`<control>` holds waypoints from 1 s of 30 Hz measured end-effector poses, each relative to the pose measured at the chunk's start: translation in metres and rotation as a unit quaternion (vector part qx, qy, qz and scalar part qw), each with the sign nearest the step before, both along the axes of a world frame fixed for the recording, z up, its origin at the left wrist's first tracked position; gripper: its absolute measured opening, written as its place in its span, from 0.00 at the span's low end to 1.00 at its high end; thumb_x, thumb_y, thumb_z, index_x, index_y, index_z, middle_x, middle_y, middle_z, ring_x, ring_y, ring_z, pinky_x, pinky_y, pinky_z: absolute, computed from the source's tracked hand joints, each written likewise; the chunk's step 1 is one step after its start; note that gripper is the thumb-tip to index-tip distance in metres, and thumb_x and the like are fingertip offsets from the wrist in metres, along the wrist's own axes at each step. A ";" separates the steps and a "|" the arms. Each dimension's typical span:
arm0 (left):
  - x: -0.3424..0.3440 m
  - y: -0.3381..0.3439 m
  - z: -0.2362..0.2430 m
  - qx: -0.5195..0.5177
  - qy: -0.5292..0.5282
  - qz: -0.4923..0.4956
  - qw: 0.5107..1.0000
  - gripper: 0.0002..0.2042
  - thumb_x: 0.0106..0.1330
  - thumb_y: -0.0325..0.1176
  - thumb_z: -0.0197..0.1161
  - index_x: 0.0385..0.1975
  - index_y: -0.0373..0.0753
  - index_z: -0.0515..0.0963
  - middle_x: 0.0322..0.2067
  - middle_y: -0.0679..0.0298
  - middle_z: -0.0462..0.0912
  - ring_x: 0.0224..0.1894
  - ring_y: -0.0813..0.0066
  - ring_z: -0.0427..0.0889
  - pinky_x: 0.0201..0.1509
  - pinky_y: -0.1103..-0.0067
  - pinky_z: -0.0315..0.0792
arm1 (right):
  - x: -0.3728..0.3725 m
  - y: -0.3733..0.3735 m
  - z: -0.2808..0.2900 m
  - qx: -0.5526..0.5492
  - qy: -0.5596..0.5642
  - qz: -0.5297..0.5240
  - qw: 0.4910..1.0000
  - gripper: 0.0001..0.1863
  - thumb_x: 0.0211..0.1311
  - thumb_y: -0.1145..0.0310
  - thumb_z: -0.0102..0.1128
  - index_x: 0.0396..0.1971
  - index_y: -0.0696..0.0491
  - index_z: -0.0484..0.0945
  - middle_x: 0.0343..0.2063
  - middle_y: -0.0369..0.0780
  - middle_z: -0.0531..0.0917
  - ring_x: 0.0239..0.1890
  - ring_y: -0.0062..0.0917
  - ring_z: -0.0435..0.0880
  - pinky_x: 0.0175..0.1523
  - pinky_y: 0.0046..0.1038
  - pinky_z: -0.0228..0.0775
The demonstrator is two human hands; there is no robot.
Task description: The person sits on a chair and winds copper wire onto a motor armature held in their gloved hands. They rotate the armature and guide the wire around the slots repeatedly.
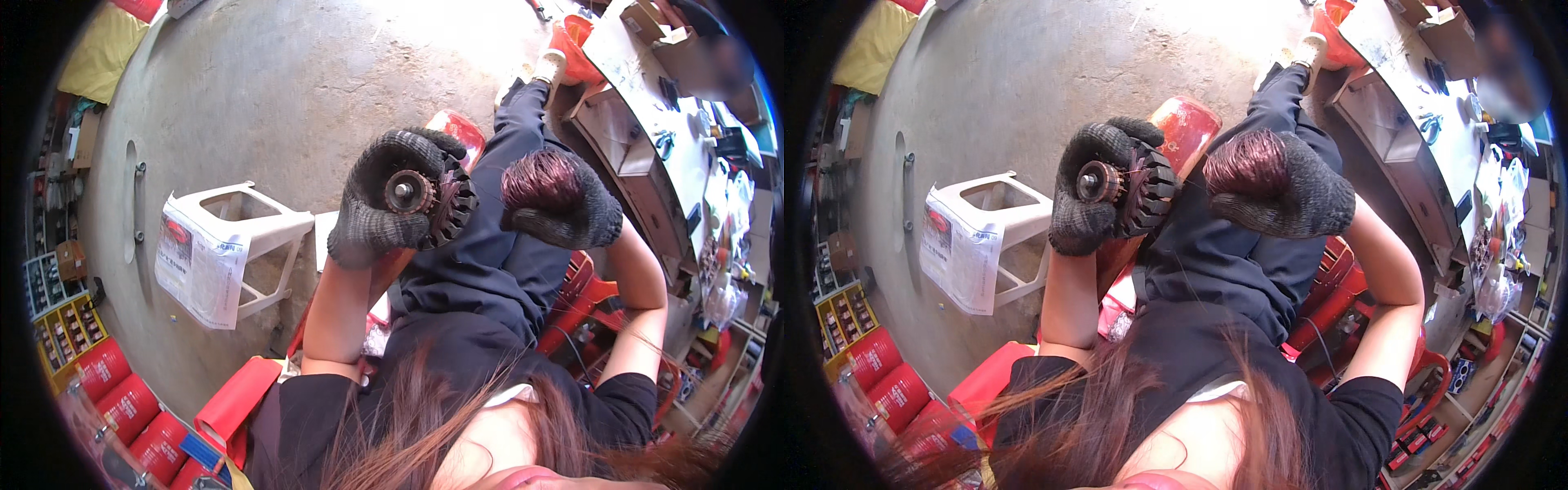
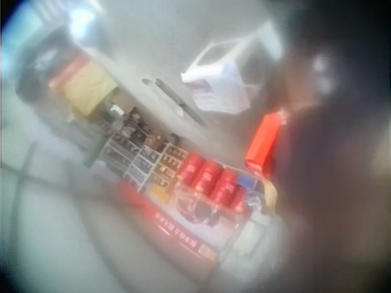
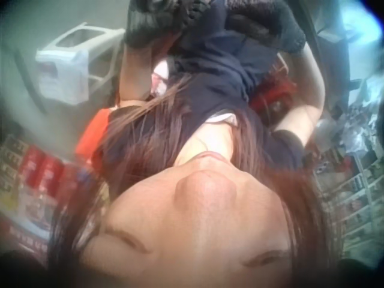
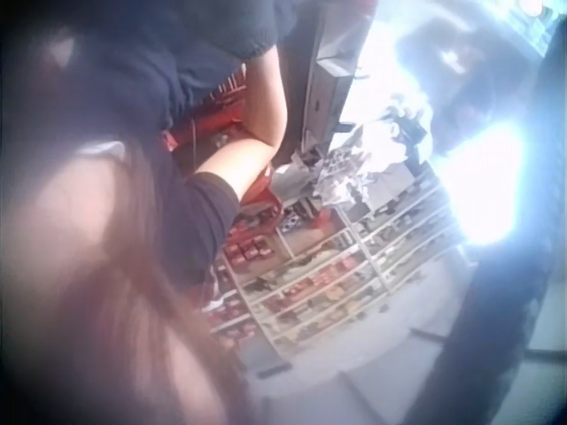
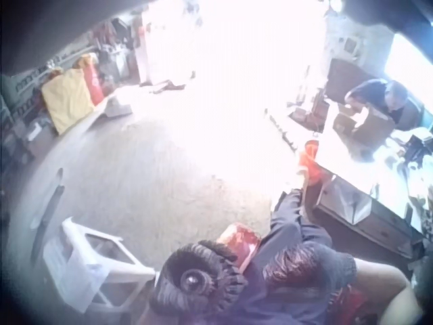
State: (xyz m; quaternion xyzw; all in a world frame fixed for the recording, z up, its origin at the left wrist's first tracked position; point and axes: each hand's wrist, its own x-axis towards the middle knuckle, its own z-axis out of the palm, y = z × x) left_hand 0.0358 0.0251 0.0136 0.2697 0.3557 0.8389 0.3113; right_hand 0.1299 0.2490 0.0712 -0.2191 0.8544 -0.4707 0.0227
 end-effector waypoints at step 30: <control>0.011 0.008 -0.002 -0.031 -0.203 -0.041 0.978 0.22 0.50 0.29 0.66 0.46 0.33 0.69 0.43 0.54 0.76 0.44 0.65 0.79 0.49 0.70 0.76 | 0.056 -0.057 -0.072 -0.771 -0.155 -0.222 0.576 0.13 0.53 0.69 0.61 0.39 0.53 0.78 0.38 0.39 0.80 0.41 0.26 0.79 0.48 0.30 0.71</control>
